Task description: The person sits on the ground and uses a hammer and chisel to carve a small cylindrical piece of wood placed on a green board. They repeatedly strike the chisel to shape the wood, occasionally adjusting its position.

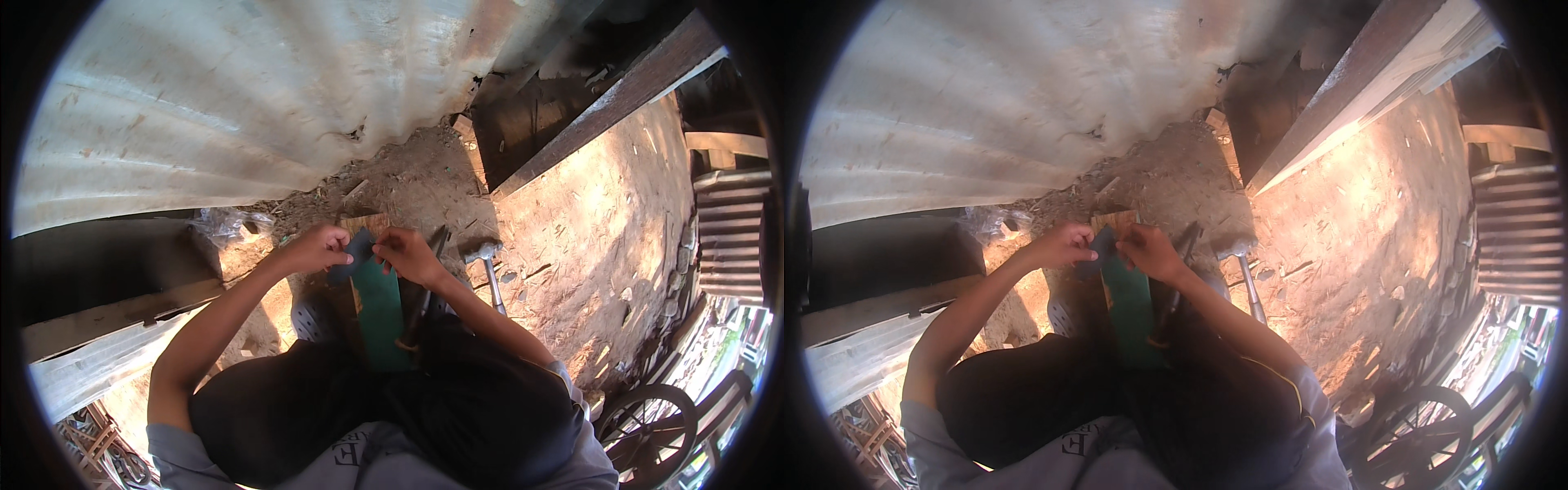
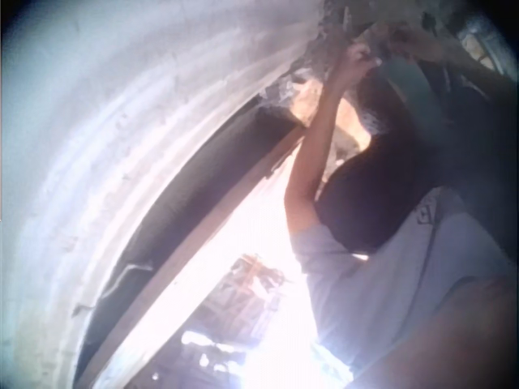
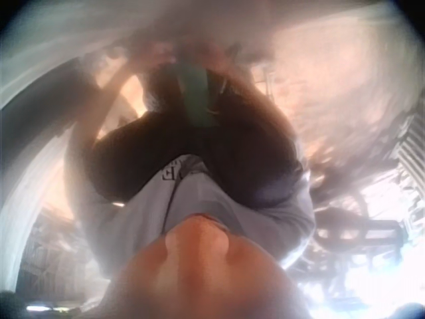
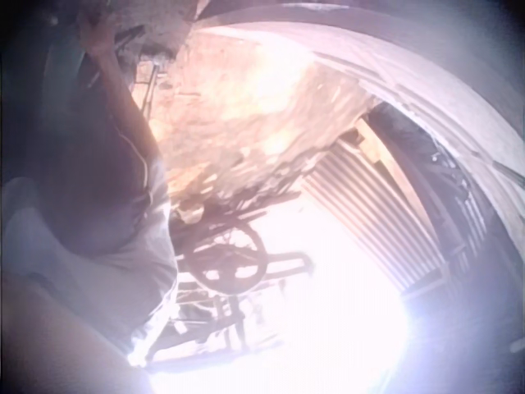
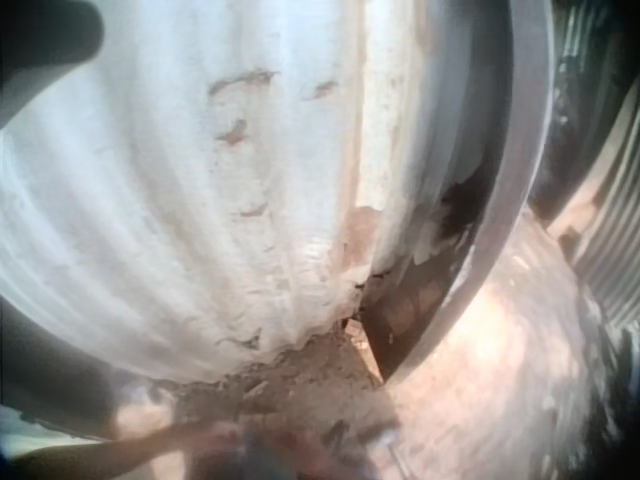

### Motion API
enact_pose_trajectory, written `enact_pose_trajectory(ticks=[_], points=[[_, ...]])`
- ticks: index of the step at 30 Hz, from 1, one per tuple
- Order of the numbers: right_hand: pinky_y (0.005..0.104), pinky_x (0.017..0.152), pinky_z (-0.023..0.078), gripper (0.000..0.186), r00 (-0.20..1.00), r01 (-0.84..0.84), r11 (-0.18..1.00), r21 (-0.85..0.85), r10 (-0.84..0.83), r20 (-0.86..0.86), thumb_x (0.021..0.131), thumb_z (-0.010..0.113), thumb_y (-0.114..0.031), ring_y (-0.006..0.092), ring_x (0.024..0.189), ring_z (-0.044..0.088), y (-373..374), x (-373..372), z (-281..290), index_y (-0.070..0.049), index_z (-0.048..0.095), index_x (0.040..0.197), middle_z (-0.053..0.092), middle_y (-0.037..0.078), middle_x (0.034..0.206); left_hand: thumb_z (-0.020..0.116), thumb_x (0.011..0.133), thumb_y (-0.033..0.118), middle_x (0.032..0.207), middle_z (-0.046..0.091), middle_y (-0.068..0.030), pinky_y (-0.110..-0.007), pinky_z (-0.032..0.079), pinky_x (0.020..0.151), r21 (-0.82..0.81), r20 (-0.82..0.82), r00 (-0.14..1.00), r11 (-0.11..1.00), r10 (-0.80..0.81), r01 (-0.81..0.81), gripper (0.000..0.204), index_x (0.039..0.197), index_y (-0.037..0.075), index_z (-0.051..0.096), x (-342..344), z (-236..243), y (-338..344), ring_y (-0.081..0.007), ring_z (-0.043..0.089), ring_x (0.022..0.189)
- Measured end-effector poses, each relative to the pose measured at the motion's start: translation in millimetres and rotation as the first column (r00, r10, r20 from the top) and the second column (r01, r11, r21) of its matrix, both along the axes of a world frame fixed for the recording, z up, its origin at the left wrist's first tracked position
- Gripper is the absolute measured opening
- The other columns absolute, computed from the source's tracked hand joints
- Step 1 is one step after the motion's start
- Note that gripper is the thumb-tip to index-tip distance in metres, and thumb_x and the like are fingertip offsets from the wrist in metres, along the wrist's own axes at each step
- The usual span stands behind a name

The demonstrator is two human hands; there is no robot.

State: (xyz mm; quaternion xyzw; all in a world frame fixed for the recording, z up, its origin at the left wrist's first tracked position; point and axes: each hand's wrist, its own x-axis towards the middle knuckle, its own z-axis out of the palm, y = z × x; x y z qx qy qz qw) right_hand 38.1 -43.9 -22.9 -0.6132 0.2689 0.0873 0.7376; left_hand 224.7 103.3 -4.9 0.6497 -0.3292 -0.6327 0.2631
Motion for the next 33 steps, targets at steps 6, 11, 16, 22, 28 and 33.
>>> enact_pose_trajectory(ticks=[6, 11, 16, 22, 28, 33], points=[[0.0244, 0.056, 0.046, 0.017, 0.995, -0.096, 0.995, -0.006, 0.096, 0.032, 0.089, 0.064, -0.013, 0.0090, 0.064, 0.061, 8.8, -9.1, -2.5, 0.001, 0.059, 0.095, 0.064, 0.005, 0.076, 0.068, 0.082, 0.011, 0.059, 0.050, -0.0026, -0.028, 0.038, 0.049, -0.198, 0.244, 0.966, 0.970, -0.088, 0.138, 0.024, 0.076, 0.002, 0.047, -6.7, -4.9, 7.1, -0.0078, 0.046, 0.053], [0.0263, 0.061, 0.048, 0.024, 0.981, -0.070, 0.938, -0.339, 0.126, 0.147, 0.091, 0.063, -0.019, 0.0098, 0.073, 0.061, 6.9, -9.2, 1.4, 0.003, 0.060, 0.101, 0.065, 0.005, 0.086, 0.069, 0.081, 0.011, 0.062, 0.054, -0.0036, -0.028, 0.040, 0.052, -0.175, 0.162, 0.967, 0.958, -0.199, 0.226, 0.022, 0.076, 0.002, 0.049, -7.7, 1.1, -2.3, -0.0085, 0.049, 0.055], [0.0342, 0.069, 0.050, 0.037, 0.910, -0.408, 0.913, 0.000, 0.407, -0.076, 0.091, 0.059, -0.033, 0.0229, 0.081, 0.067, 4.2, -11.7, -21.9, 0.002, 0.061, 0.102, 0.067, 0.015, 0.087, 0.072, 0.080, 0.017, 0.069, 0.060, -0.0054, -0.028, 0.044, 0.057, -0.246, 0.025, 0.978, 0.947, -0.205, 0.205, 0.023, 0.081, 0.002, 0.055, -24.1, 1.8, -8.1, -0.0110, 0.055, 0.061], [0.0296, 0.070, 0.049, 0.023, 0.999, -0.012, 0.779, -0.627, 0.041, 0.032, 0.094, 0.054, -0.019, 0.0191, 0.084, 0.061, -9.8, 3.5, 30.2, 0.000, 0.062, 0.105, 0.065, 0.013, 0.096, 0.069, 0.083, 0.029, 0.078, 0.065, -0.0087, -0.030, 0.049, 0.065, -0.076, 0.296, 0.955, 0.996, -0.030, 0.055, 0.029, 0.086, 0.002, 0.059, -20.7, 28.4, -9.4, -0.0171, 0.062, 0.071], [0.0425, 0.099, 0.040, 0.046, 0.918, -0.132, 0.074, -0.988, 0.385, -0.094, 0.081, 0.054, -0.014, 0.0288, 0.126, 0.044, 5.6, 26.1, -4.9, -0.001, 0.052, 0.124, 0.046, 0.017, 0.134, 0.065, 0.087, 0.023, 0.084, 0.067, -0.0085, -0.031, 0.051, 0.073, -0.183, 0.196, 0.964, 0.959, -0.180, 0.216, 0.022, 0.095, 0.003, 0.067, 23.2, 76.9, -22.0, -0.0186, 0.065, 0.078], [0.0485, 0.112, 0.025, 0.050, 0.877, -0.205, 0.008, -0.979, 0.445, -0.179, 0.086, 0.052, -0.021, 0.0262, 0.136, 0.035, 4.9, 13.4, -35.0, -0.002, 0.048, 0.132, 0.043, 0.012, 0.141, 0.068, 0.082, 0.006, 0.076, 0.066, -0.0098, -0.030, 0.049, 0.061, -0.652, -0.170, 0.980, 0.757, -0.102, -0.034, 0.023, 0.105, 0.003, 0.069, 4.7, 236.1, -36.4, -0.0175, 0.063, 0.067]])
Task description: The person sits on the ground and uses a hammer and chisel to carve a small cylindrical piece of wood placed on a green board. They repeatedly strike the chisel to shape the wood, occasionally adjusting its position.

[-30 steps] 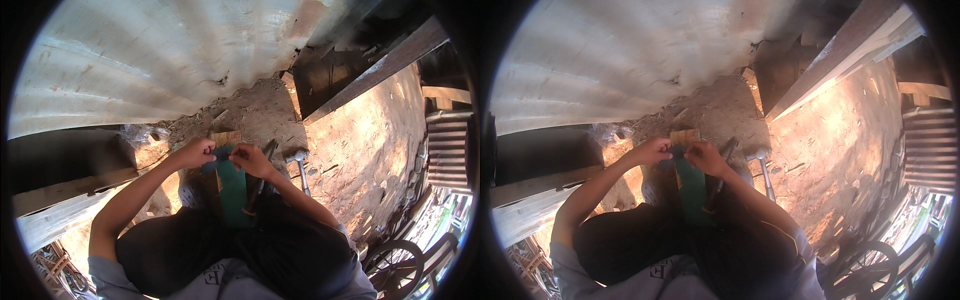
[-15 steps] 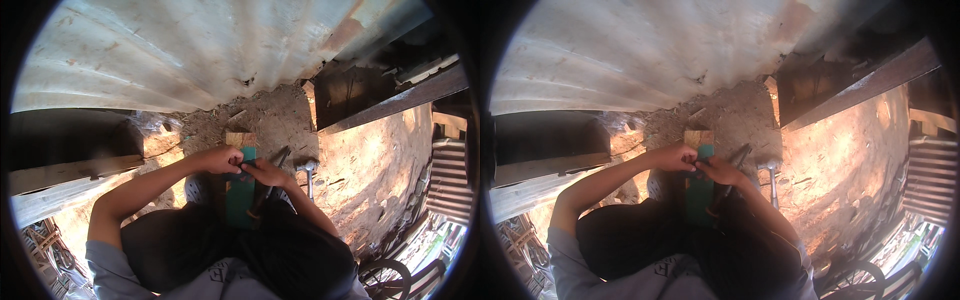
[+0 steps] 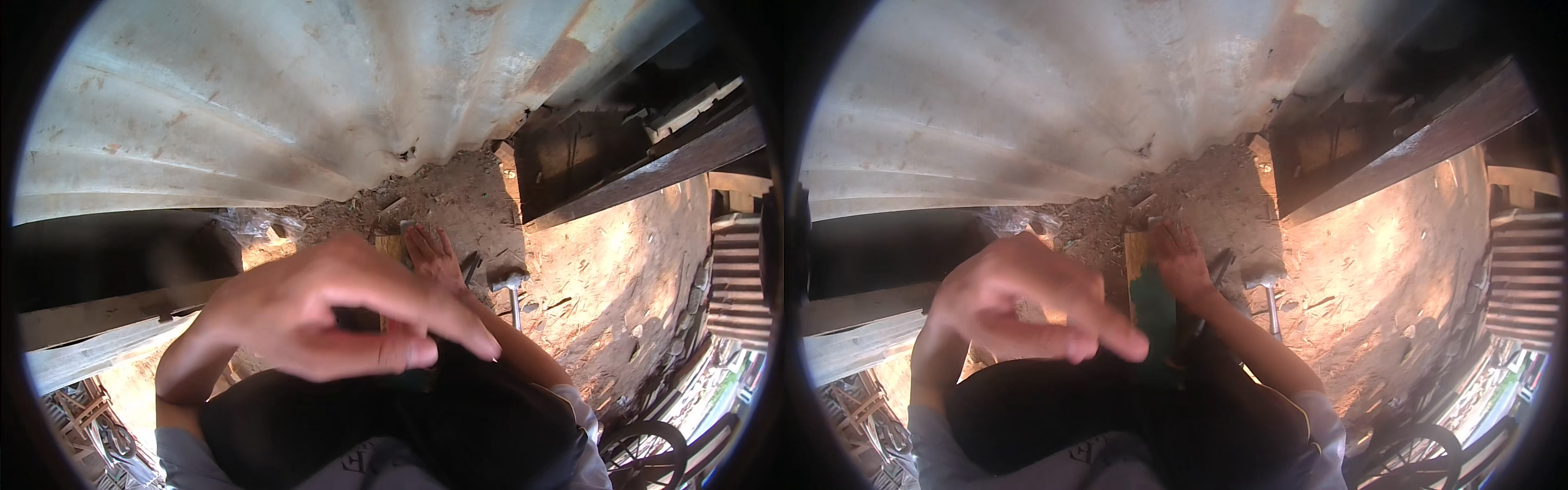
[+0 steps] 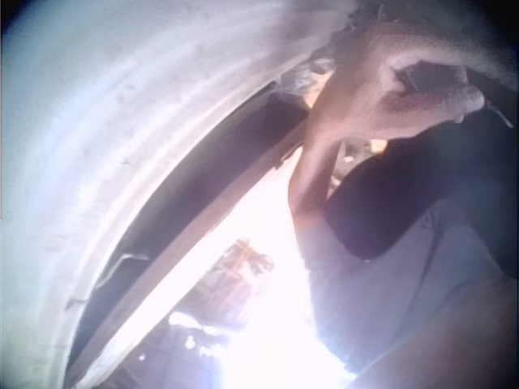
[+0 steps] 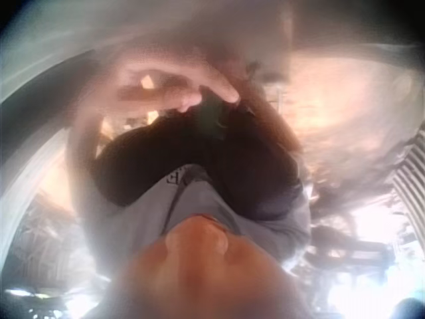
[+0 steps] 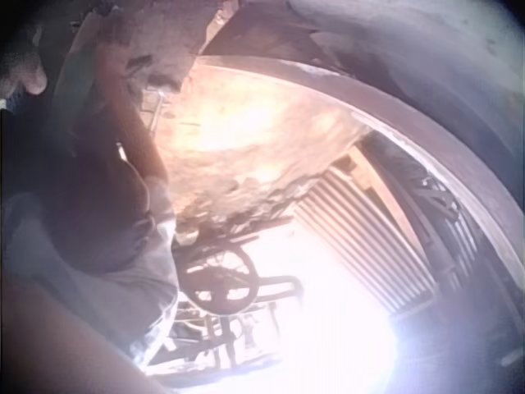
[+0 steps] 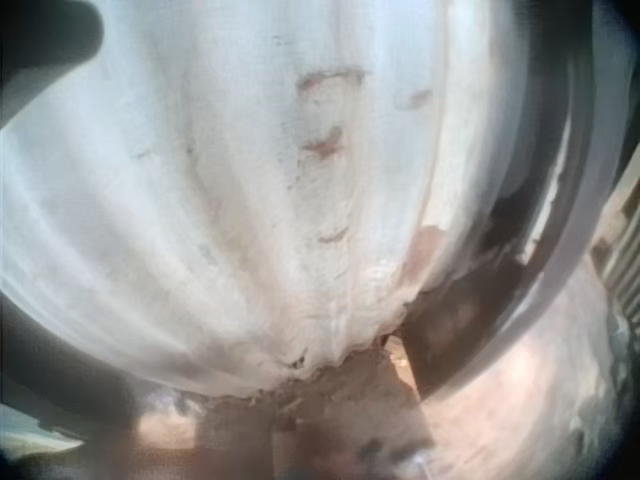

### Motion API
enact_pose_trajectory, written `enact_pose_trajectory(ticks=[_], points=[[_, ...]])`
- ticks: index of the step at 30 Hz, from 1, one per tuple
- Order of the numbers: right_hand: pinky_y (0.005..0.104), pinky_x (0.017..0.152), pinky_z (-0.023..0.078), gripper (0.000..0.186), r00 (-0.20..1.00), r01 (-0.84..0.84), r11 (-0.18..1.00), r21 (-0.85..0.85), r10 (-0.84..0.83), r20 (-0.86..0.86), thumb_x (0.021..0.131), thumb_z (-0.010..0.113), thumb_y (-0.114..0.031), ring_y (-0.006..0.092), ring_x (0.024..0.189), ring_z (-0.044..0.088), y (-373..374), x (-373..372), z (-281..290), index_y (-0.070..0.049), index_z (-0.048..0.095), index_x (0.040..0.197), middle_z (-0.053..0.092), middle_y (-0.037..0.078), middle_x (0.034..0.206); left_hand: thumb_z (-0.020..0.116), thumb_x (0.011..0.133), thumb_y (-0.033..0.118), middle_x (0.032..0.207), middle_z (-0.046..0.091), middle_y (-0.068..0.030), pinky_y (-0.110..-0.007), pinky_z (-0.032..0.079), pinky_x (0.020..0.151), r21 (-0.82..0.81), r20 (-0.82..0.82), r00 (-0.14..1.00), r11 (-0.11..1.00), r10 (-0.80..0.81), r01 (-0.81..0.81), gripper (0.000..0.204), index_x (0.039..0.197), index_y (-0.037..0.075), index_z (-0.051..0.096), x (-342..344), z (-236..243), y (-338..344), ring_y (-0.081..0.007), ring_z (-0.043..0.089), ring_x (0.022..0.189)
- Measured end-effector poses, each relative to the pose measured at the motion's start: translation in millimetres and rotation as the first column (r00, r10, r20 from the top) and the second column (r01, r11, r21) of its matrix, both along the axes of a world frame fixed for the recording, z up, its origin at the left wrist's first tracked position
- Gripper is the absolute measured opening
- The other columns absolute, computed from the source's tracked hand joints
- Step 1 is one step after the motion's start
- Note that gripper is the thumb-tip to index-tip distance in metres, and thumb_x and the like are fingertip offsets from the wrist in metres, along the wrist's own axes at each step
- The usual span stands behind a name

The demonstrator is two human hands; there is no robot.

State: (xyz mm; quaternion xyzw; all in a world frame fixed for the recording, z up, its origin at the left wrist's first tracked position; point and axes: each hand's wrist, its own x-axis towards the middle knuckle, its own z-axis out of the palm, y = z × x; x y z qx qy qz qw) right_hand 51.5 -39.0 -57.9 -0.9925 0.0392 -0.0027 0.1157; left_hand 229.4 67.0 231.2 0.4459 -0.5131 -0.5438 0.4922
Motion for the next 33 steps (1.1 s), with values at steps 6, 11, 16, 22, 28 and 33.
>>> enact_pose_trajectory(ticks=[6, 11, 16, 22, 28, 33], points=[[0.0473, 0.112, 0.024, 0.051, 0.999, -0.033, 0.999, -0.026, 0.033, -0.001, 0.083, 0.052, -0.009, 0.0266, 0.133, 0.039, -12.8, 7.3, 5.1, 0.002, 0.045, 0.132, 0.046, 0.015, 0.137, 0.067, 0.083, 0.007, 0.073, 0.064, -0.0087, -0.030, 0.047, 0.059, -0.339, -0.306, 0.933, 0.938, -0.188, 0.077, 0.022, 0.105, 0.003, 0.067, -22.7, 42.6, -4.3, -0.0172, 0.061, 0.064], [0.0444, 0.112, 0.027, 0.056, 0.997, -0.075, 0.997, 0.011, 0.075, -0.002, 0.082, 0.054, -0.014, 0.0282, 0.135, 0.036, -13.3, 19.6, -5.0, 0.001, 0.041, 0.135, 0.043, 0.016, 0.140, 0.066, 0.084, 0.008, 0.071, 0.062, -0.0078, -0.031, 0.046, 0.058, -0.375, -0.403, 0.891, 0.926, -0.209, 0.047, 0.022, 0.105, 0.002, 0.066, -37.6, 45.0, -0.2, -0.0170, 0.060, 0.062], [0.0373, 0.110, 0.034, 0.054, 0.999, -0.017, 0.993, 0.114, 0.021, -0.032, 0.082, 0.053, -0.007, 0.0282, 0.134, 0.037, -5.8, 1.3, -20.8, 0.003, 0.041, 0.134, 0.044, 0.018, 0.139, 0.065, 0.085, 0.009, 0.068, 0.060, -0.0069, -0.031, 0.044, 0.056, -0.377, -0.461, 0.861, 0.926, -0.214, 0.028, 0.022, 0.105, 0.002, 0.065, -41.4, 42.5, -3.6, -0.0167, 0.058, 0.059], [0.0390, 0.103, 0.042, 0.052, 0.995, -0.058, 0.992, 0.114, 0.047, 0.091, 0.078, 0.054, 0.005, 0.0327, 0.124, 0.048, -5.3, 7.2, -6.6, 0.005, 0.046, 0.129, 0.050, 0.022, 0.131, 0.064, 0.086, 0.010, 0.065, 0.057, -0.0058, -0.031, 0.043, 0.054, -0.351, -0.542, 0.821, 0.936, -0.181, -0.025, 0.021, 0.105, 0.002, 0.063, -45.2, 37.1, 7.4, -0.0164, 0.056, 0.057], [0.0362, 0.101, 0.044, 0.055, 0.995, -0.060, 0.992, 0.107, 0.051, 0.081, 0.075, 0.052, 0.006, 0.0317, 0.125, 0.048, -6.2, 1.8, -18.3, 0.005, 0.045, 0.130, 0.050, 0.021, 0.131, 0.063, 0.087, 0.011, 0.063, 0.055, -0.0047, -0.031, 0.041, 0.052, -0.339, -0.575, 0.799, 0.940, -0.177, -0.036, 0.021, 0.105, 0.001, 0.062, -44.9, 36.9, 19.7, -0.0161, 0.054, 0.054], [0.0358, 0.100, 0.045, 0.054, 1.000, -0.018, 0.988, 0.151, 0.014, 0.023, 0.075, 0.050, 0.007, 0.0312, 0.125, 0.048, -9.2, 5.5, -8.6, 0.004, 0.046, 0.129, 0.051, 0.020, 0.129, 0.062, 0.087, 0.012, 0.060, 0.053, -0.0038, -0.031, 0.040, 0.050, -0.357, -0.585, 0.785, 0.934, -0.206, -0.021, 0.021, 0.105, 0.001, 0.060, -44.0, 36.0, 18.7, -0.0159, 0.053, 0.052]])
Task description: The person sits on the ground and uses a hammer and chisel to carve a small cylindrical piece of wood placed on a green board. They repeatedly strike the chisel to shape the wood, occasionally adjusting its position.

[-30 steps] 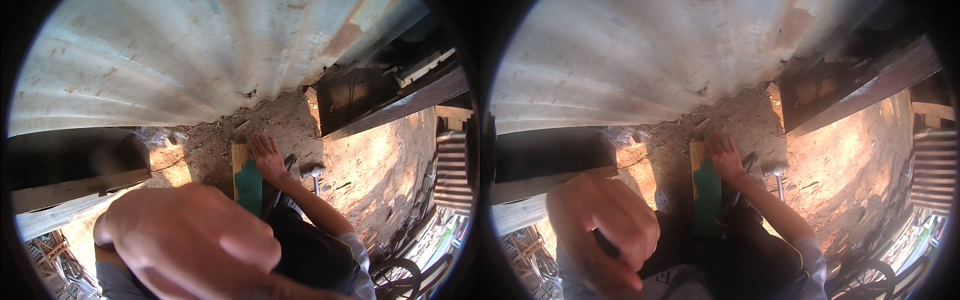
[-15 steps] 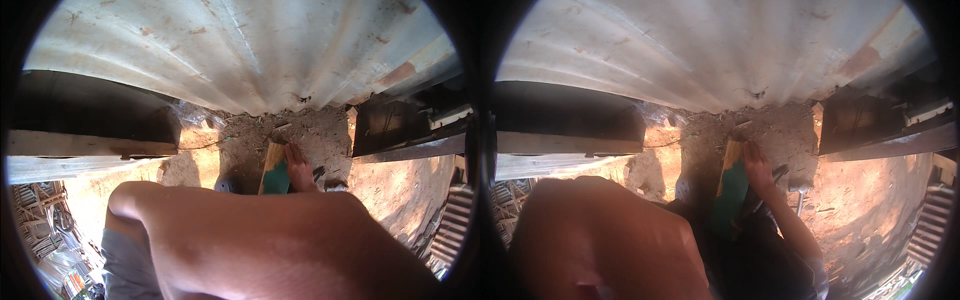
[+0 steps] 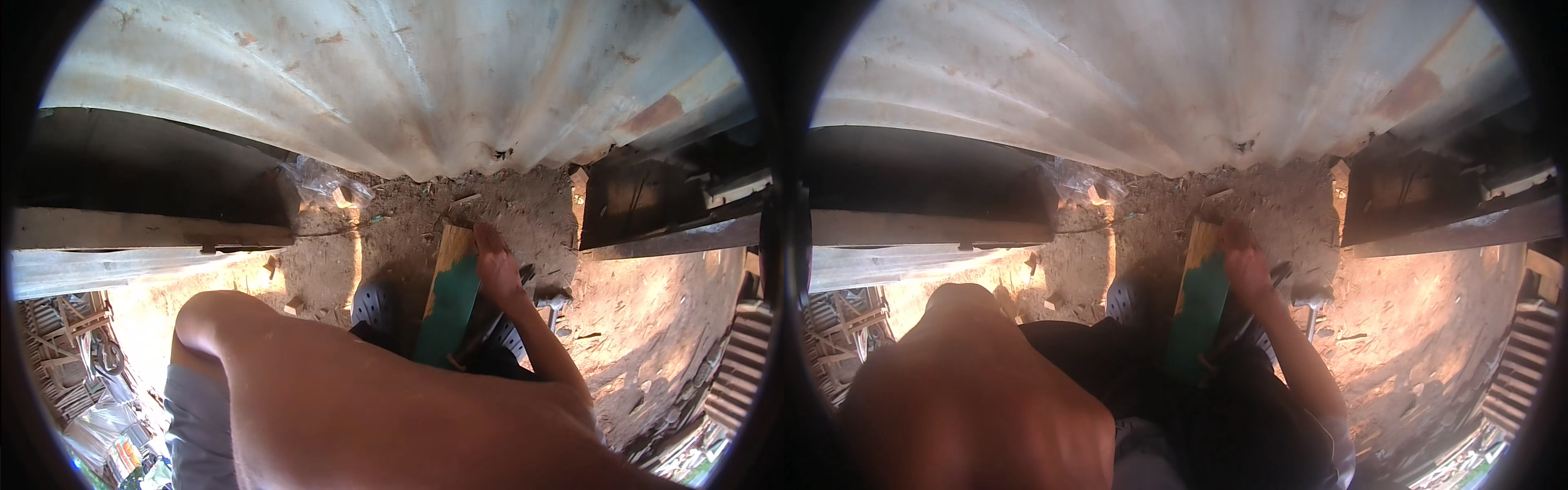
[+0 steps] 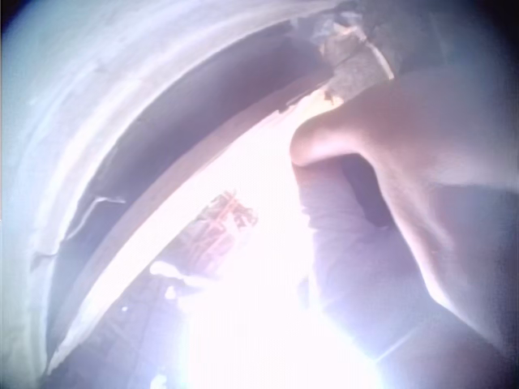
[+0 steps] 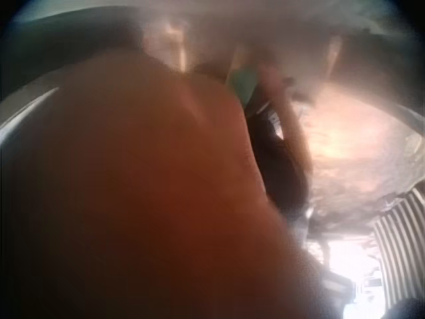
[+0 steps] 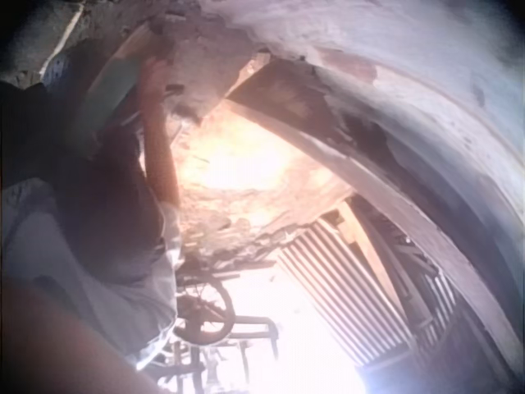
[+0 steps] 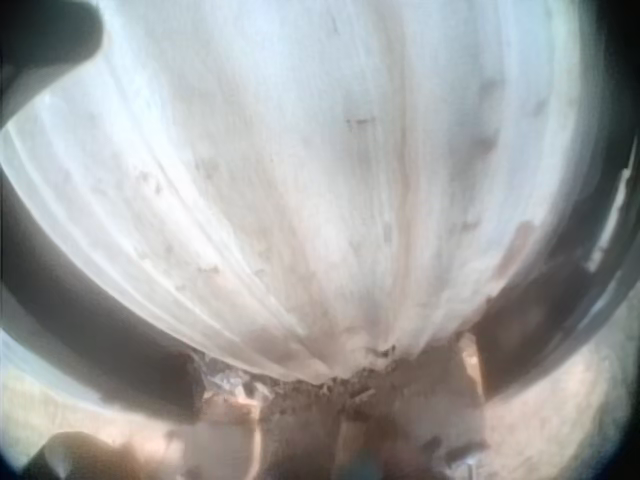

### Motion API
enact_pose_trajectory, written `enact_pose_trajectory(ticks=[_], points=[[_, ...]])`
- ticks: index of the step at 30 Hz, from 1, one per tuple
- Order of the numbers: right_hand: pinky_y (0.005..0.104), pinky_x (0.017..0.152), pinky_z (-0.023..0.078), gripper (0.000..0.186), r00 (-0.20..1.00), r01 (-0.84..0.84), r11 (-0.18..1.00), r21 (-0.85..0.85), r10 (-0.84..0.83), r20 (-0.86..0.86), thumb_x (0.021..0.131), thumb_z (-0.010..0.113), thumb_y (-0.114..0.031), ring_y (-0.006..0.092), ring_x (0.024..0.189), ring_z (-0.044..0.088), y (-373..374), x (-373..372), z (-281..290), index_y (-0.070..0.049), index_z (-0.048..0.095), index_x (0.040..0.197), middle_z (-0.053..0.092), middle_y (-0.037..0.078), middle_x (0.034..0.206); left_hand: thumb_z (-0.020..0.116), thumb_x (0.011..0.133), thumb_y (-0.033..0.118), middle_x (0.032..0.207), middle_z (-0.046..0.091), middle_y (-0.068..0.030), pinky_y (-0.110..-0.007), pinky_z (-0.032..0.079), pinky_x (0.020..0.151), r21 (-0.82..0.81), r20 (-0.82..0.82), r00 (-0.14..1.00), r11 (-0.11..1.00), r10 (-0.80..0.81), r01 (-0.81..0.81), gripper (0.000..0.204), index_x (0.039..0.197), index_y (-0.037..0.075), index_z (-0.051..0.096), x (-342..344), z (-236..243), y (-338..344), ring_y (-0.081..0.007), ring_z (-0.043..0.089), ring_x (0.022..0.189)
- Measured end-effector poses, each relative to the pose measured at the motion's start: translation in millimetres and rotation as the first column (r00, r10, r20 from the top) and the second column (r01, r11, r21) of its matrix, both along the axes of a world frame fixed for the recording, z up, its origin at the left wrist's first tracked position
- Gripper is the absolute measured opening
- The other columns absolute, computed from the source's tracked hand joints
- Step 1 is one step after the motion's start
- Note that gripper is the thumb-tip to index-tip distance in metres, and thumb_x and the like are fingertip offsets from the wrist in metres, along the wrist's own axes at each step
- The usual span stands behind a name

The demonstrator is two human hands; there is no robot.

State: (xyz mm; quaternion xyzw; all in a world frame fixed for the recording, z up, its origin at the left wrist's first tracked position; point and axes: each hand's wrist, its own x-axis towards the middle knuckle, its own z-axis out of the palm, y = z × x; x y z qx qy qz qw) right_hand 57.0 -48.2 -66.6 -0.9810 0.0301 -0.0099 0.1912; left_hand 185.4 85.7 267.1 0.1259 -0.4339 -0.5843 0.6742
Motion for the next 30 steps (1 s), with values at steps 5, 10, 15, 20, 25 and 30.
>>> enact_pose_trajectory(ticks=[5, 10, 15, 20, 25, 30], points=[[0.0366, 0.100, 0.045, 0.051, 1.000, -0.010, 0.999, 0.032, 0.009, 0.029, 0.076, 0.050, 0.008, 0.0316, 0.124, 0.048, 9.9, -1.5, 4.8, 0.004, 0.047, 0.128, 0.052, 0.020, 0.128, 0.062, 0.088, 0.013, 0.058, 0.051, -0.0029, -0.031, 0.038, 0.049, 0.005, 0.015, 1.000, 1.000, -0.013, 0.013, 0.021, 0.105, 0.001, 0.059, -3.8, 8.6, 4.9, -0.0157, 0.051, 0.050], [0.0362, 0.099, 0.046, 0.050, 1.000, 0.004, 1.000, 0.004, -0.004, 0.025, 0.078, 0.050, 0.006, 0.0309, 0.126, 0.047, 4.7, 1.2, 0.4, 0.003, 0.047, 0.127, 0.051, 0.020, 0.130, 0.061, 0.089, 0.014, 0.056, 0.049, -0.0020, -0.032, 0.037, 0.047, 0.023, 0.048, 0.995, 0.996, -0.083, 0.081, 0.021, 0.105, 0.000, 0.058, 3.5, 11.1, 3.1, -0.0154, 0.050, 0.047], [0.0363, 0.101, 0.044, 0.053, 1.000, 0.012, 1.000, 0.019, -0.013, 0.028, 0.078, 0.051, 0.004, 0.0313, 0.126, 0.046, 7.5, 0.0, -7.5, 0.004, 0.043, 0.130, 0.048, 0.020, 0.133, 0.060, 0.090, 0.014, 0.053, 0.047, -0.0011, -0.032, 0.036, 0.045, 0.046, 0.063, 0.985, 0.986, -0.161, 0.159, 0.021, 0.105, 0.000, 0.057, 7.8, 11.1, 0.8, -0.0152, 0.048, 0.045], [0.0380, 0.102, 0.042, 0.052, 0.999, -0.006, 0.999, -0.032, 0.005, -0.042, 0.078, 0.050, 0.005, 0.0334, 0.124, 0.047, -12.3, 3.0, -2.0, 0.006, 0.043, 0.130, 0.048, 0.023, 0.133, 0.059, 0.091, 0.015, 0.051, 0.045, -0.0002, -0.032, 0.034, 0.044, 0.108, 0.116, 0.944, 0.949, -0.309, 0.298, 0.022, 0.105, 0.000, 0.055, 13.5, 3.1, -8.7, -0.0149, 0.047, 0.043], [0.0393, 0.103, 0.041, 0.054, 0.999, -0.035, 0.998, -0.044, 0.035, 0.013, 0.078, 0.050, 0.002, 0.0349, 0.126, 0.045, -6.0, -9.2, -10.9, 0.008, 0.041, 0.131, 0.045, 0.023, 0.135, 0.058, 0.091, 0.019, 0.051, 0.046, -0.0007, -0.032, 0.037, 0.048, 0.371, 0.433, 0.709, 0.827, -0.557, 0.423, 0.023, 0.106, 0.001, 0.056, 29.8, -41.8, -16.4, -0.0147, 0.048, 0.045], [0.0396, 0.106, 0.038, 0.056, 0.999, -0.001, 1.000, -0.011, 0.000, -0.033, 0.078, 0.051, 0.000, 0.0356, 0.129, 0.041, -5.7, -4.5, -4.0, 0.008, 0.039, 0.133, 0.045, 0.024, 0.135, 0.056, 0.092, 0.040, 0.068, 0.062, -0.0061, -0.031, 0.048, 0.055, 0.890, 0.430, 0.209, 0.451, -0.878, 0.063, 0.037, 0.097, 0.005, 0.064, 48.8, -136.1, -22.8, -0.0144, 0.062, 0.064]])
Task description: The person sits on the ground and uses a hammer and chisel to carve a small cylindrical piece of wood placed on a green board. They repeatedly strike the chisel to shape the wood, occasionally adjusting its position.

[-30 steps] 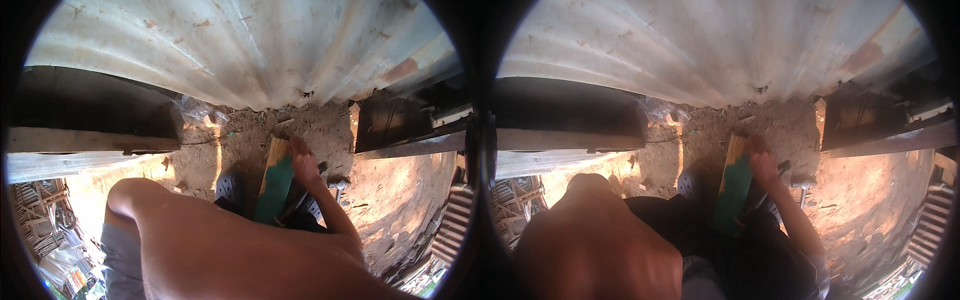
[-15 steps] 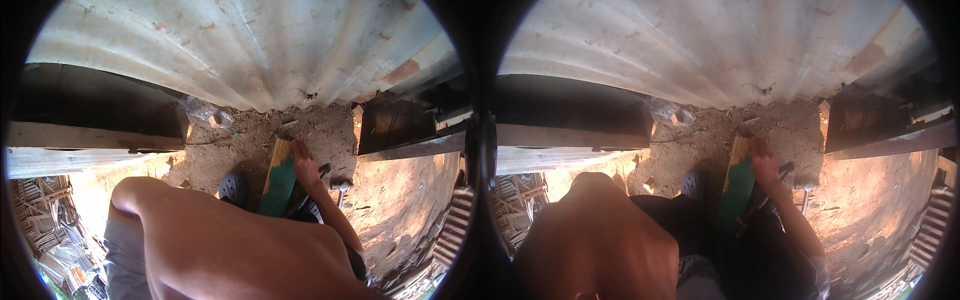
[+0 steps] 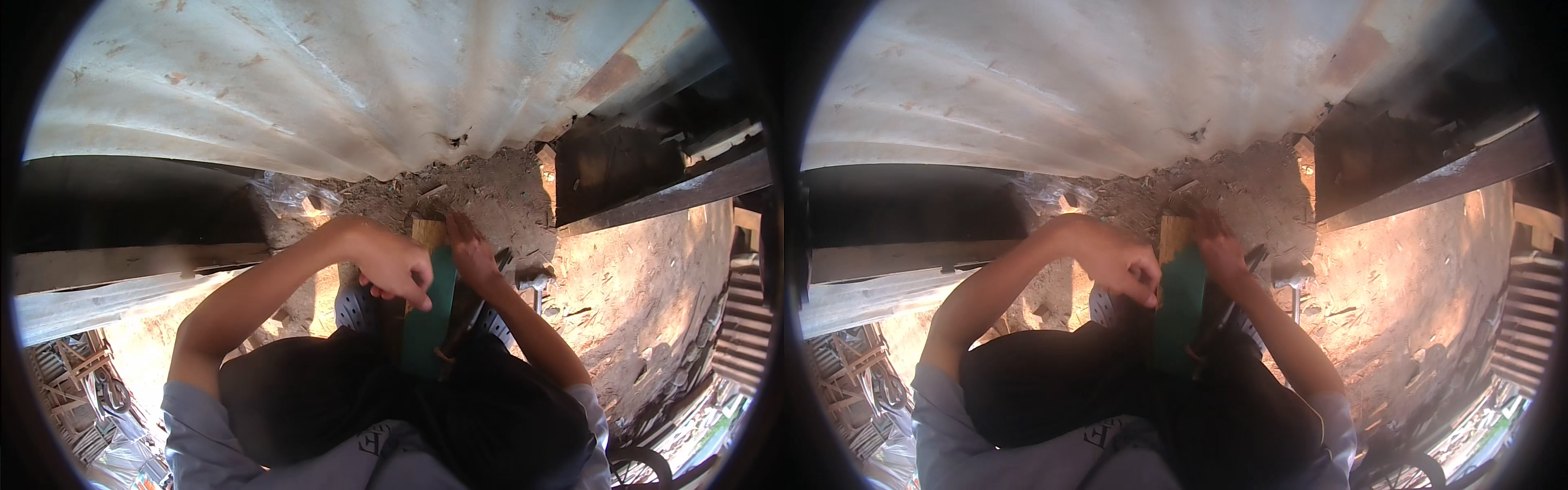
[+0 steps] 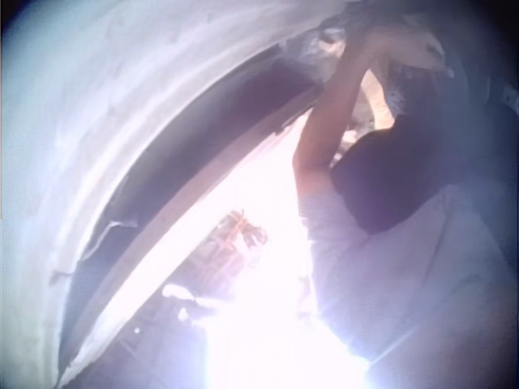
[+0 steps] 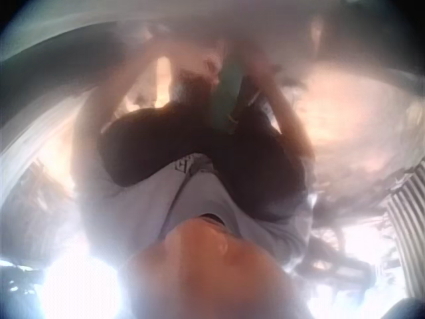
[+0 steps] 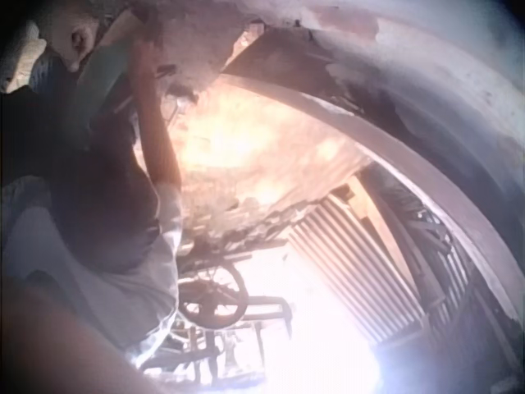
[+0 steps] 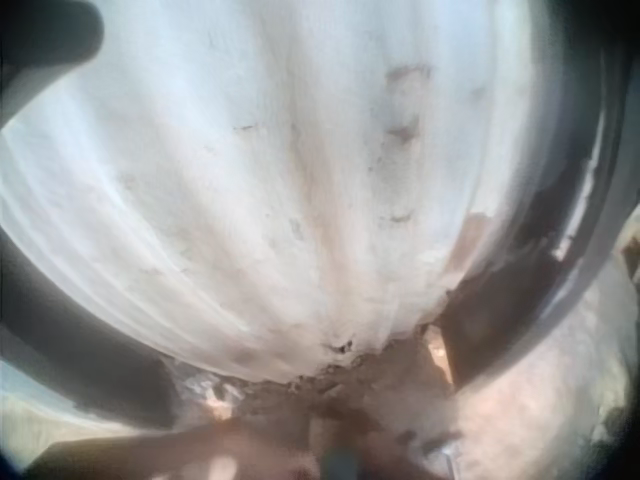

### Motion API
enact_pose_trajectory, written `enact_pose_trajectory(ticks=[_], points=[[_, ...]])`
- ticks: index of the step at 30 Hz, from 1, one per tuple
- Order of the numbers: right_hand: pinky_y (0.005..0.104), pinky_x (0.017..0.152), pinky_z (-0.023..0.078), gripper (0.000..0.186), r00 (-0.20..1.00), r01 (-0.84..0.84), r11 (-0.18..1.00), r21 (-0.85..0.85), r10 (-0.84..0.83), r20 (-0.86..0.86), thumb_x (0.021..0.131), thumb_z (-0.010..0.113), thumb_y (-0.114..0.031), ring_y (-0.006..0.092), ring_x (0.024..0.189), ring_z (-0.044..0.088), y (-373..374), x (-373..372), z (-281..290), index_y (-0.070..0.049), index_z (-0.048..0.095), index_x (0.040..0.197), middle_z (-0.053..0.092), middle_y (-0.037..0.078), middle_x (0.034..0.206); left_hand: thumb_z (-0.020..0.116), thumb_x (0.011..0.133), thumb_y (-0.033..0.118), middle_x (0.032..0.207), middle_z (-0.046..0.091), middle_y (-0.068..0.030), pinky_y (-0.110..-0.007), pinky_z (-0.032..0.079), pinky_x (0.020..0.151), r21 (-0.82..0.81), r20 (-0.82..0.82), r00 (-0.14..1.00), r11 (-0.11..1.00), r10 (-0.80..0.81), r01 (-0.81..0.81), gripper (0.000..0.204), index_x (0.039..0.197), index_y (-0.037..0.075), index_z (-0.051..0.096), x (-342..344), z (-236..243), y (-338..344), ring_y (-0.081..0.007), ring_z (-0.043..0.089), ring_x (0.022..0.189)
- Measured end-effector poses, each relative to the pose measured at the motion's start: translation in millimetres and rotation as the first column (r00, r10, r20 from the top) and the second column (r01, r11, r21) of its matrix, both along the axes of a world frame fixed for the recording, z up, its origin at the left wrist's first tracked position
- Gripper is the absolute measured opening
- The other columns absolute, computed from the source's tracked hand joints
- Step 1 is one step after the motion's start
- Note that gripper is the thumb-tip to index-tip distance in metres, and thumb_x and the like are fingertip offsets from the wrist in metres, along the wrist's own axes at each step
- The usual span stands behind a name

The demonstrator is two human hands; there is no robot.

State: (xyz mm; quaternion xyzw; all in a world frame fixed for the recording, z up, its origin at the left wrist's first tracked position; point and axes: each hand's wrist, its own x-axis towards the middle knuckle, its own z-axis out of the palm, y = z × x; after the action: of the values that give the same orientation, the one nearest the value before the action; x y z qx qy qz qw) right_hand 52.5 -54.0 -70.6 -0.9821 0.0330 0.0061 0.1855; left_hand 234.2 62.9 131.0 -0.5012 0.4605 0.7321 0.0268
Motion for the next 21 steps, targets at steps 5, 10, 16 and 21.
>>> enact_pose_trajectory(ticks=[5, 10, 16, 21], points=[[0.0396, 0.108, 0.036, 0.059, 0.998, -0.016, 0.997, -0.075, 0.021, 0.062, 0.079, 0.051, 0.001, 0.0347, 0.131, 0.040, 9.1, -4.9, -0.6, 0.008, 0.037, 0.135, 0.040, 0.024, 0.140, 0.052, 0.091, 0.046, 0.074, 0.064, -0.0070, -0.031, 0.054, 0.056, 0.225, 0.449, 0.893, 0.970, -0.016, -0.095, 0.043, 0.092, 0.005, 0.065, 37.0, -91.0, 32.6, -0.0163, 0.065, 0.064], [0.0399, 0.112, 0.031, 0.059, 1.000, -0.030, 0.996, -0.089, 0.030, -0.011, 0.080, 0.050, 0.001, 0.0338, 0.135, 0.035, 11.9, 0.6, 6.6, 0.009, 0.034, 0.136, 0.037, 0.024, 0.143, 0.056, 0.091, 0.043, 0.074, 0.064, -0.0102, -0.031, 0.055, 0.056, 0.321, 0.557, 0.830, 0.917, 0.019, -0.237, 0.044, 0.092, 0.000, 0.065, 56.3, -124.8, 63.5, -0.0181, 0.066, 0.064], [0.0397, 0.112, 0.029, 0.059, 1.000, 0.015, 0.993, -0.118, -0.016, -0.006, 0.081, 0.052, -0.005, 0.0318, 0.136, 0.033, 8.6, 4.2, -10.2, 0.007, 0.037, 0.136, 0.038, 0.023, 0.142, 0.056, 0.090, 0.044, 0.074, 0.066, -0.0112, -0.031, 0.055, 0.055, 0.291, 0.638, 0.770, 0.920, 0.019, -0.264, 0.047, 0.088, -0.003, 0.065, 58.2, -139.9, 80.5, -0.0190, 0.065, 0.059], [0.0388, 0.111, 0.032, 0.055, 1.000, 0.030, 0.995, -0.100, -0.029, 0.007, 0.081, 0.052, -0.004, 0.0319, 0.133, 0.037, 9.8, -4.4, -1.3, 0.006, 0.040, 0.134, 0.042, 0.022, 0.140, 0.057, 0.090, 0.041, 0.068, 0.064, -0.0102, -0.032, 0.054, 0.054, 0.206, 0.666, 0.743, 0.941, 0.066, -0.269, 0.046, 0.082, -0.003, 0.064, 56.4, -137.2, 82.5, -0.0189, 0.064, 0.057]])
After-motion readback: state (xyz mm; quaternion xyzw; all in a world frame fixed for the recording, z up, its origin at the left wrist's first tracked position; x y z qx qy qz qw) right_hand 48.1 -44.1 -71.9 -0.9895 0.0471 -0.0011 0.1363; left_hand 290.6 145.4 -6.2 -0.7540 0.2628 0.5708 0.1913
